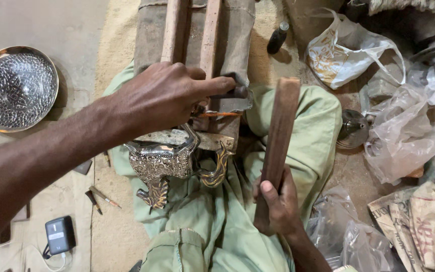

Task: The person sits on the floor holding an ornate silver animal figurine against a wooden form and repeatedly strikes a punch tool placed on the figurine with a wooden mallet, repositioning the punch to work different spots and shaping the metal ornament.

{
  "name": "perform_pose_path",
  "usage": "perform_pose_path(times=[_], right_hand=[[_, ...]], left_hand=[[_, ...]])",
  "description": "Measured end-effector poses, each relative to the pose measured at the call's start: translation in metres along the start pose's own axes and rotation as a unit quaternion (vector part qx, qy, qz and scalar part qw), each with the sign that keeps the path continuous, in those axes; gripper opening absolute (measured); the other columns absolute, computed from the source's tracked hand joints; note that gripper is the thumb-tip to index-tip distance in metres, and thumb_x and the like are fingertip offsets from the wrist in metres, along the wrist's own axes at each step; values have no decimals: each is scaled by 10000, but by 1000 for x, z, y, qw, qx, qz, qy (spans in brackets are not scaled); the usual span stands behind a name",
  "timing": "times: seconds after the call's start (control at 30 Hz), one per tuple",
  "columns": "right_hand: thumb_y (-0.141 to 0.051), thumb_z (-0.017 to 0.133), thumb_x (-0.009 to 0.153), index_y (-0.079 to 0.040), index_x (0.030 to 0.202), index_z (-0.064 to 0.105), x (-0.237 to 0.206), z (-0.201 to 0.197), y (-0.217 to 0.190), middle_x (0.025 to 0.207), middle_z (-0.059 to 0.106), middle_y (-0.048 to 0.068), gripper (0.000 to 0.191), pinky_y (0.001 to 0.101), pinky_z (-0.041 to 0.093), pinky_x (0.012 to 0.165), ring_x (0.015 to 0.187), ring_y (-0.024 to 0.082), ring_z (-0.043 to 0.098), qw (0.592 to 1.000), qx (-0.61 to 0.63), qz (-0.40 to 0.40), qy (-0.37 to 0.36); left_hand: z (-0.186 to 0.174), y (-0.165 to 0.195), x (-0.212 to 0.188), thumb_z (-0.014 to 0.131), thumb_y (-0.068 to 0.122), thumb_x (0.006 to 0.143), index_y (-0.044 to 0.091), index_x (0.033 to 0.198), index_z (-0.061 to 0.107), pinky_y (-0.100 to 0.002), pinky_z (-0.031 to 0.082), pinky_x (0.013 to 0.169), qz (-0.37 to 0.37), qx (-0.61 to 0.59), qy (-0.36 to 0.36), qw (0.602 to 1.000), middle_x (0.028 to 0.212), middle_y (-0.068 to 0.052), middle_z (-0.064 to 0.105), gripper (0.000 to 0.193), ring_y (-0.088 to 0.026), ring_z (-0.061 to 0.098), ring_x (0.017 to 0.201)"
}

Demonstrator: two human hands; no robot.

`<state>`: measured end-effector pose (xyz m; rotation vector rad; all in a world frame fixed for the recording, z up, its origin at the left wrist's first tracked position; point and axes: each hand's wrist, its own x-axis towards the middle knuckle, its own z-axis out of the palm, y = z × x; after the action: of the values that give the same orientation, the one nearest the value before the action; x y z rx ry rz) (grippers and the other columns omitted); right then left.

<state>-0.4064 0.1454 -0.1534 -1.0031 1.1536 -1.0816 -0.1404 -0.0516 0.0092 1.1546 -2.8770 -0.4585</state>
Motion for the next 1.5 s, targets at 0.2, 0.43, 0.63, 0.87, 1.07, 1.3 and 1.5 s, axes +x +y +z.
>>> perform_pose_path(times=[0.2,0.43,0.63,0.87,1.07,1.3,1.5], right_hand=[[-339,619,1002,-21,1243,449,2,-9,-19,881,621,74,434,296,535,686,757,141,608,998,34,-43,-10],[-362,651,953,-31,1261,439,4,-16,-24,960,630,64,499,314,530,754,843,140,607,994,-110,-22,-14],[-410,661,912,-58,1233,479,2,-18,-33,916,671,53,510,309,540,759,815,136,664,974,-225,33,-10],[-372,675,893,-46,1178,531,3,-11,-40,765,627,81,456,328,513,645,696,166,593,961,-265,58,-52],[-332,662,922,-46,1184,550,4,-4,-43,748,616,48,404,297,490,646,680,150,592,970,-237,25,-44],[-325,640,971,-15,1228,523,3,-7,-29,854,601,61,420,317,496,680,756,173,586,981,-188,-27,-32],[-354,649,969,-4,1193,492,5,-8,-20,843,616,40,444,312,524,656,735,162,598,988,-153,-26,-22]], left_hand=[[0,3,-2,706,53,878,208,1414,603,-410,591,454,10,12,51,999,927,-156,769,568,-248,717,603],[4,-1,1,666,1,883,191,1402,598,-364,562,355,11,26,33,999,962,-166,763,557,-215,705,535],[3,0,1,666,-24,857,196,1381,614,-366,569,375,21,5,36,999,978,-137,773,571,-226,707,541],[-3,3,3,634,-25,860,213,1374,623,-396,554,388,0,1,13,1000,933,-125,777,567,-238,712,571],[-6,3,7,562,-34,923,222,1425,602,-371,543,340,-15,-18,-30,999,965,-167,771,564,-199,707,493],[-7,1,9,550,-41,922,178,1445,588,-368,533,335,-8,-17,-52,998,885,-200,767,568,-191,709,481],[-6,-3,12,564,-33,928,132,1419,596,-357,556,349,26,-27,-44,998,834,-215,763,518,-190,722,517]])
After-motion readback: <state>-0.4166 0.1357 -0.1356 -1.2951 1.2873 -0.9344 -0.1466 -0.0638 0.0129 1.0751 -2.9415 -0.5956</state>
